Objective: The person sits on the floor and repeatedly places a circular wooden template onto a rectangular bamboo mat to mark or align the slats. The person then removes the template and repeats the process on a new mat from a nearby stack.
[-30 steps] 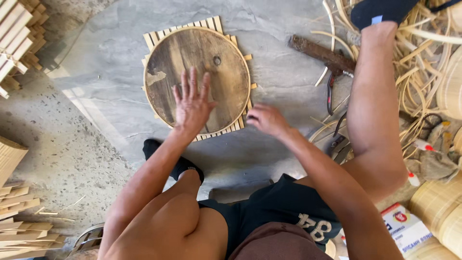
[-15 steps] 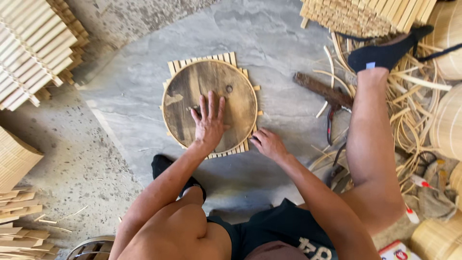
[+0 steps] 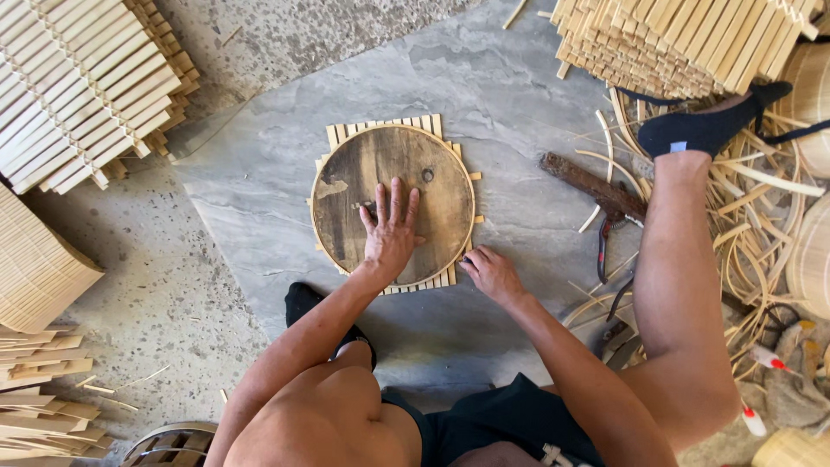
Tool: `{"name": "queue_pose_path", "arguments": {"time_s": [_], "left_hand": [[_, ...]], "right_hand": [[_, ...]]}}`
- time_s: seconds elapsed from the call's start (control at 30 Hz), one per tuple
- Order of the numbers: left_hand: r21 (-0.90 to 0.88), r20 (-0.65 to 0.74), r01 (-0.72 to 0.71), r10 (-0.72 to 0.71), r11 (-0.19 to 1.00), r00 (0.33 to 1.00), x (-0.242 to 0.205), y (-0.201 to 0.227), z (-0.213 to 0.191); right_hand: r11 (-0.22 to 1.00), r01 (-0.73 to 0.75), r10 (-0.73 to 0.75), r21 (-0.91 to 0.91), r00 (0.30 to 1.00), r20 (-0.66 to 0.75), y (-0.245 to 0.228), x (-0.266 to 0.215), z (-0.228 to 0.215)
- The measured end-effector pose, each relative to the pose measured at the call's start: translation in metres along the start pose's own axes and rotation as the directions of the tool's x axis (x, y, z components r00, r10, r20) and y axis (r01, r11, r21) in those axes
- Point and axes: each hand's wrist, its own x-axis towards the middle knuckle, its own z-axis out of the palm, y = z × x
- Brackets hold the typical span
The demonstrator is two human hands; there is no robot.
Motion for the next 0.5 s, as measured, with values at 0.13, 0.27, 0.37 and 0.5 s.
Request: {"name": "queue_pose_path", "arguments": {"time_s": [0.13, 0.27, 0.37, 0.5], "left_hand": [[0.008, 0.093, 0.024, -0.025, 1.0, 0.995, -0.003, 0.002, 0.006], [0.012, 0.068, 0.016, -0.017, 1.0, 0.998, 0.003, 0.0, 0.008], [0.009, 0.099, 0.017, -0.018, 1.0, 0.995, 0.005, 0.001, 0.002], [0.011, 0.095, 0.011, -0.012, 1.0, 0.995, 0.004, 0.002, -0.001]], "right_hand": [[0.993, 0.033, -0.031, -0.113, 0.999, 0.016, 0.003, -0.007, -0.006], [0.965, 0.195, -0.196, -0.176, 0.98, 0.013, 0.013, -0.003, -0.014], [0.95, 0.267, -0.26, -0.162, 0.964, 0.063, 0.014, 0.005, -0.02], [0.935, 0.311, -0.307, -0.169, 0.95, 0.05, 0.015, 0.009, -0.02]]}}
